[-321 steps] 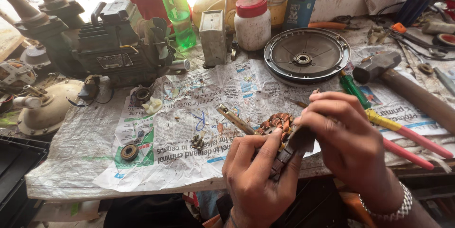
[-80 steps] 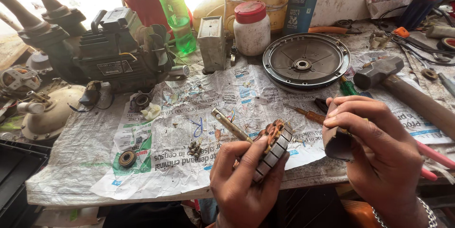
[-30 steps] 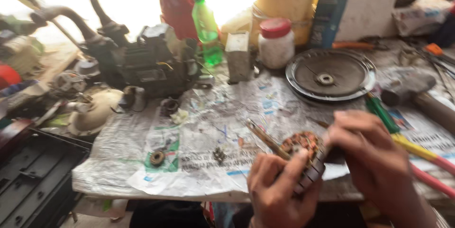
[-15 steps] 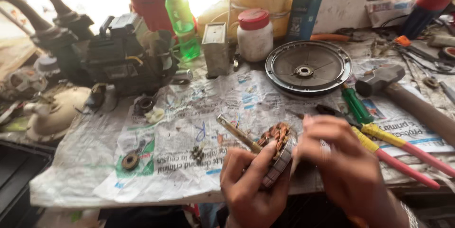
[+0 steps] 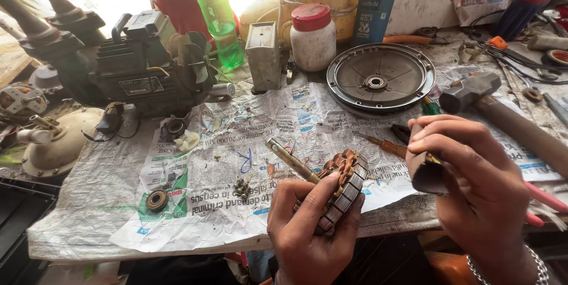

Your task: The person holds a motor armature in the left hand and uses a sanding block in the right hand to smooth the commutator surface. The armature is rotated by hand to sand different sections of the commutator throughout the clip.

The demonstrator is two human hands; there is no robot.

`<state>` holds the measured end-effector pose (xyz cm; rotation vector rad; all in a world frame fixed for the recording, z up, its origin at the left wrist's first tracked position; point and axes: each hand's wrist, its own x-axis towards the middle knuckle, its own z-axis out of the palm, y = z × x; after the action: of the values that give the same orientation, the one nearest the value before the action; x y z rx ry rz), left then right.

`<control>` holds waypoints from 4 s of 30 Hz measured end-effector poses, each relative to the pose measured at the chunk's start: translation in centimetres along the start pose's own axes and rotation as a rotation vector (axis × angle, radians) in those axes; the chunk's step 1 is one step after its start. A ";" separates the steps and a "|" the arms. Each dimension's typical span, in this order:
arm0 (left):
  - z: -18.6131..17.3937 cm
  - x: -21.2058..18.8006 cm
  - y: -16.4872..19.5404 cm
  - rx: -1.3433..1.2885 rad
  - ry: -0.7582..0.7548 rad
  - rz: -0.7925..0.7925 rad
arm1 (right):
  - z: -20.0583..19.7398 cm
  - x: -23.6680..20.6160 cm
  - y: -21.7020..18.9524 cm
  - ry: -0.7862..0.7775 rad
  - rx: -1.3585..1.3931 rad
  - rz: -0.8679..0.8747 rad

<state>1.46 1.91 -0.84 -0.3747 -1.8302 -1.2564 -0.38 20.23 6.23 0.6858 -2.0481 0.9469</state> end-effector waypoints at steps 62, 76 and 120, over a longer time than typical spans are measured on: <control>0.3 0.4 0.3 0.084 -0.095 0.185 | 1.4 -1.3 0.2 -0.092 -0.150 -0.254; 0.5 0.6 0.8 0.107 -0.078 0.214 | 0.8 0.7 -1.3 -0.191 -0.129 -0.294; -0.5 0.5 -0.1 -0.001 -0.025 0.034 | 0.5 -1.3 -0.5 -0.165 -0.152 -0.164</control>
<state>1.41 1.34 -0.46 -0.4220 -1.8369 -1.2352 0.50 19.77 5.14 0.8577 -2.1434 0.6525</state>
